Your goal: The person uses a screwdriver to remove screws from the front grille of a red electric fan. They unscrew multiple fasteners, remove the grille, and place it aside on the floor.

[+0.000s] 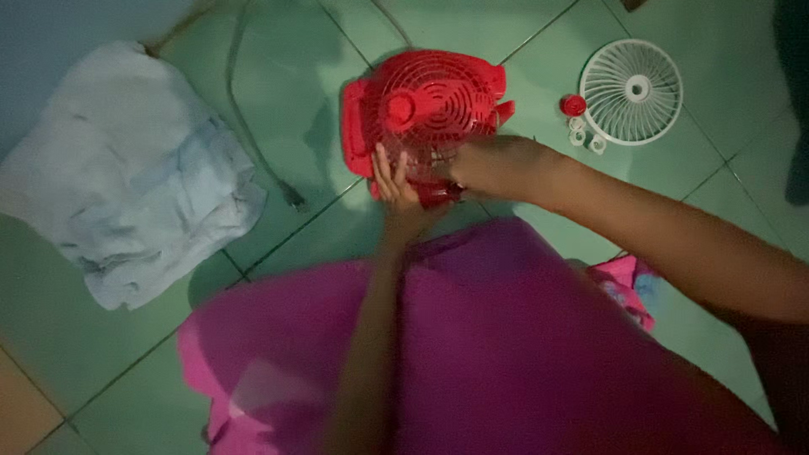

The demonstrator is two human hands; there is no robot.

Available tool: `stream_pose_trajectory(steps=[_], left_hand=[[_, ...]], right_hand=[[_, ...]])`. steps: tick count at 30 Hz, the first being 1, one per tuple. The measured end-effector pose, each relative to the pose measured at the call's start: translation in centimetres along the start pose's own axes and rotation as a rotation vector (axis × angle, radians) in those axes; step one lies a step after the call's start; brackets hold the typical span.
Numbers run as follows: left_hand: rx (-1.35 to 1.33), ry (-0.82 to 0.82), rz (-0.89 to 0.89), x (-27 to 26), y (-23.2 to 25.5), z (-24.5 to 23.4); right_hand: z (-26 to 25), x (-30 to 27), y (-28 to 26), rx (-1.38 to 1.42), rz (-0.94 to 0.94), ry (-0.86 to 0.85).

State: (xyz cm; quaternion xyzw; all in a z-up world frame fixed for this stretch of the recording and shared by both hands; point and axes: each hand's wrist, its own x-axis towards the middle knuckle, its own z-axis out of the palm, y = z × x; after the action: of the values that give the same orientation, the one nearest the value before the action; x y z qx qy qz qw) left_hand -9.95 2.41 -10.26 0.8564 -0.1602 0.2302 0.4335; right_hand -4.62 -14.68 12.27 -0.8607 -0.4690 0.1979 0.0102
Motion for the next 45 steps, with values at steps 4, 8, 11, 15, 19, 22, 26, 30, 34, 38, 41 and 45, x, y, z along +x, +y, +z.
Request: stream_pose_trajectory(steps=[4,8,11,15,19,22,26,30,34,38,41,45], left_hand=[[-0.105,-0.078,-0.019,0.9,0.3,-1.6],[-0.193,-0.154,-0.135,1.0,1.3,-3.8],[-0.060,-0.153,-0.026,0.9,2.1,-4.4],[-0.249,-0.271,-0.011,0.8,2.6,-3.1],[-0.333,-0.511,-0.421,0.5,1.3,-1.3],[-0.141,-0.283,-0.092,0.1,0.4,-0.1],[-0.152,-0.322,-0.325,-0.2,0.7,0.6],[-0.215,-0.088,-0.166,0.6,2.8,1.2],[-0.307,0.042,-0.108,0.6,5.3,1.4],[-0.379,0.027,-0.265,0.9,5.8,1.2],[-0.311,0.044,-0.279,1.2,5.8,0.9],[-0.296,-0.106,-0.300,3.2,6.2,0.4]], right_hand=[[0.8,0.3,0.0,-0.234,-0.015,0.015],[1.1,0.4,-0.1,-0.465,-0.018,-0.089],[1.2,0.6,-0.1,-0.479,-0.123,-0.093],[1.5,0.7,0.3,-0.287,-0.400,0.444],[1.6,0.0,0.6,-0.690,-0.330,-0.062],[0.7,0.1,0.4,-0.678,-0.402,0.052],[-1.4,-0.3,0.2,-0.062,-0.247,0.187],[-1.9,-0.6,-0.9,-0.031,0.428,-0.146],[-0.6,-0.7,-1.6,-0.115,0.477,-0.009],[0.3,-0.6,-1.1,-0.090,0.462,-0.168],[0.7,-0.6,-0.8,-0.123,0.363,-0.189],[0.2,-0.9,0.4,-0.170,-0.057,0.036]])
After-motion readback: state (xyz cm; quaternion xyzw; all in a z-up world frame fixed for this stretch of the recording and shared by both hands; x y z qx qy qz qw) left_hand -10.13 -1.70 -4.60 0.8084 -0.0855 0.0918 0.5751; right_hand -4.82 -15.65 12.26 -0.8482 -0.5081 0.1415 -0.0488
